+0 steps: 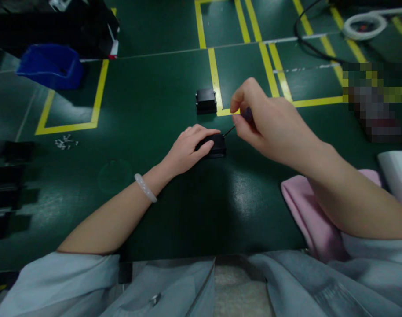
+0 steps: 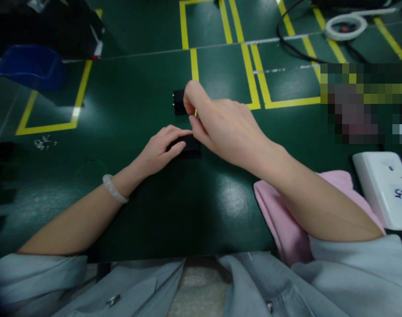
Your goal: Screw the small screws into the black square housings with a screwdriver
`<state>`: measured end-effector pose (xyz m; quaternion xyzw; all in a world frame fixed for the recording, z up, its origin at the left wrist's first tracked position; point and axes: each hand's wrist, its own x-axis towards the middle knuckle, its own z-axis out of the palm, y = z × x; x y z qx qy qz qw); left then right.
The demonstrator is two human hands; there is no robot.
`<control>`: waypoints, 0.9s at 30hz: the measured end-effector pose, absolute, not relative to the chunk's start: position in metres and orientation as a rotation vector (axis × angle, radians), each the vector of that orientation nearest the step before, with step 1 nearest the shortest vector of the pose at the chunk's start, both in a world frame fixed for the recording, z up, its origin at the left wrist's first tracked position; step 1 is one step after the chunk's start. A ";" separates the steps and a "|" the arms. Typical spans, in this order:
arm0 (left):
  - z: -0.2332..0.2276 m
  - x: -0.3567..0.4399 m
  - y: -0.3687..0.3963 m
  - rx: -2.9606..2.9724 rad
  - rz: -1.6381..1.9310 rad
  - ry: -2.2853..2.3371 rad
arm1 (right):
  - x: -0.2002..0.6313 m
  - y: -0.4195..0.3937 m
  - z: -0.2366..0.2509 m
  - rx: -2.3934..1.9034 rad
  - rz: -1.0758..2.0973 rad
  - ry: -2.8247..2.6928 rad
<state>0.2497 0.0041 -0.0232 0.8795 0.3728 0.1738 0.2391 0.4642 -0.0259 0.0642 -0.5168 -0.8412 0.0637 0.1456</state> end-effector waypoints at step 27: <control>-0.023 0.251 0.004 2.407 0.479 1.030 | 0.463 -0.026 0.064 -1.537 0.091 -2.457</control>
